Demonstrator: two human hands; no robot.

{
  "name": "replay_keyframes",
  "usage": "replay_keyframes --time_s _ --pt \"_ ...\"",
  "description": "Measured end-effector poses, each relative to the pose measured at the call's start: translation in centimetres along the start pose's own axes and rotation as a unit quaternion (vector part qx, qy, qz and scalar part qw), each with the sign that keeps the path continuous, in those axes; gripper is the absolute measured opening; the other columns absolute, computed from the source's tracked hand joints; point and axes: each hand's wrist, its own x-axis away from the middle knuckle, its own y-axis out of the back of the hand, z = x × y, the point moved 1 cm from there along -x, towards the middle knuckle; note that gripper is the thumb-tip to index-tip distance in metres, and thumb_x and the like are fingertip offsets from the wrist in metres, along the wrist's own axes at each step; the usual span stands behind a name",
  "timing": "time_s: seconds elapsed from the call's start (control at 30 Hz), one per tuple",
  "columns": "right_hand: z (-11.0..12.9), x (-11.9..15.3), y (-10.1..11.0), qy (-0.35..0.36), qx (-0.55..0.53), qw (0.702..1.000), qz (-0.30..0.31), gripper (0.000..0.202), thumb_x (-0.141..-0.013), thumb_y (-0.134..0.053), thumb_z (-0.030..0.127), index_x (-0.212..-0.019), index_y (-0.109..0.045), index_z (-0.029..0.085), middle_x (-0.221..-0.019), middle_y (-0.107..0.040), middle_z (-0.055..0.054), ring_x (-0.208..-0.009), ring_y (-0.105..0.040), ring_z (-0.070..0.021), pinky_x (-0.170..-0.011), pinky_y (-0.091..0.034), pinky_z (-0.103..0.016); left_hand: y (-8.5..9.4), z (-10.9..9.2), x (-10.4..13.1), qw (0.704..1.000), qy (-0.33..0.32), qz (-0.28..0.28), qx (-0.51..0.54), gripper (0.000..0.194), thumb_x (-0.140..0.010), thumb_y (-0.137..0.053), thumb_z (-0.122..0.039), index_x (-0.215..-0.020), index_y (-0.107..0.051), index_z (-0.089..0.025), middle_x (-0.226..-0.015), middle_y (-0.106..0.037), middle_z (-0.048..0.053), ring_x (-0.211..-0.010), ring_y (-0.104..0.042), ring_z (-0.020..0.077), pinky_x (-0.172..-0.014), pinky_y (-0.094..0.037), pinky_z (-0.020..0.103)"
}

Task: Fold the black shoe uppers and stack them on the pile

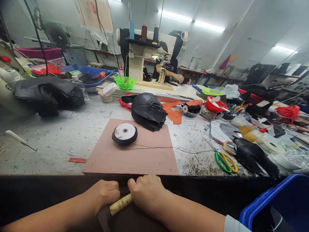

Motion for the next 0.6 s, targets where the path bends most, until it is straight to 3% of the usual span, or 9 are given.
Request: replay_keyframes --time_s 0.17,0.23,0.3,0.33,0.4,0.47,0.6 --pt "-0.7 -0.2 -0.6 -0.018 -0.029 0.999 -0.007 0.015 -0.070 -0.051 0.010 -0.083 -0.054 0.016 -0.072 -0.063 -0.006 -0.064 -0.060 -0.0240 -0.051 -0.041 -0.027 1.8 -0.6 -0.8 0.996 -0.014 0.017 0.091 0.030 -0.056 -0.062 -0.024 -0.049 -0.033 -0.018 -0.052 -0.036 -0.005 -0.052 -0.036 0.0101 -0.049 -0.027 0.022" --pt "-1.2 0.0 -1.2 -0.016 -0.045 0.999 -0.020 0.018 -0.066 -0.055 0.011 -0.082 -0.054 0.018 -0.074 -0.063 -0.003 -0.066 -0.060 -0.0210 -0.053 -0.038 -0.024 2.0 -0.6 -1.5 0.983 0.013 0.044 0.178 0.023 -0.058 -0.056 -0.019 -0.048 -0.035 -0.018 -0.050 -0.034 -0.006 -0.050 -0.035 0.0094 -0.047 -0.027 0.021" --pt "-1.8 0.3 -1.7 -0.023 -0.096 0.993 -0.064 0.020 -0.065 -0.055 0.011 -0.083 -0.054 0.021 -0.078 -0.063 0.001 -0.069 -0.059 -0.0167 -0.054 -0.036 -0.022 2.0 -0.4 -2.2 0.959 0.065 0.037 0.272 0.010 -0.061 -0.053 -0.017 -0.056 -0.044 -0.018 -0.054 -0.041 -0.006 -0.054 -0.041 0.0101 -0.048 -0.031 0.019" --pt "-2.1 0.5 -2.0 -0.035 -0.136 0.986 -0.095 0.020 -0.067 -0.053 0.010 -0.083 -0.054 0.022 -0.080 -0.063 0.003 -0.070 -0.058 -0.0149 -0.055 -0.035 -0.021 2.0 -0.2 -2.5 0.945 0.088 0.018 0.315 0.008 -0.061 -0.055 -0.017 -0.065 -0.049 -0.018 -0.061 -0.048 -0.006 -0.060 -0.045 0.0114 -0.051 -0.035 0.019" --pt "-3.2 1.2 -2.5 -0.076 -0.232 0.958 -0.151 0.018 -0.070 -0.049 0.009 -0.081 -0.055 0.022 -0.080 -0.062 0.004 -0.070 -0.056 -0.0131 -0.056 -0.033 -0.020 2.3 0.7 -2.9 0.921 0.116 -0.046 0.369 0.039 -0.054 -0.067 -0.021 -0.090 -0.051 -0.019 -0.085 -0.056 -0.002 -0.079 -0.052 0.0165 -0.065 -0.043 0.023" --pt "-4.9 2.2 -3.2 -0.137 -0.304 0.926 -0.176 0.013 -0.073 -0.048 0.014 -0.080 -0.055 0.022 -0.076 -0.061 0.003 -0.070 -0.056 -0.0135 -0.058 -0.033 -0.020 2.9 2.1 -2.9 0.916 0.138 -0.126 0.355 0.062 -0.051 -0.071 -0.025 -0.107 -0.046 -0.021 -0.100 -0.054 0.002 -0.095 -0.052 0.0207 -0.081 -0.043 0.030" --pt "-10.2 4.8 -4.4 -0.289 -0.311 0.886 -0.188 0.012 -0.079 -0.044 0.027 -0.083 -0.052 0.020 -0.068 -0.058 0.000 -0.065 -0.054 -0.0170 -0.058 -0.033 -0.024 5.0 5.7 -2.3 0.899 0.226 -0.321 0.193 0.047 -0.071 -0.053 -0.039 -0.114 -0.043 -0.022 -0.098 -0.054 0.005 -0.100 -0.052 0.0237 -0.091 -0.039 0.040"
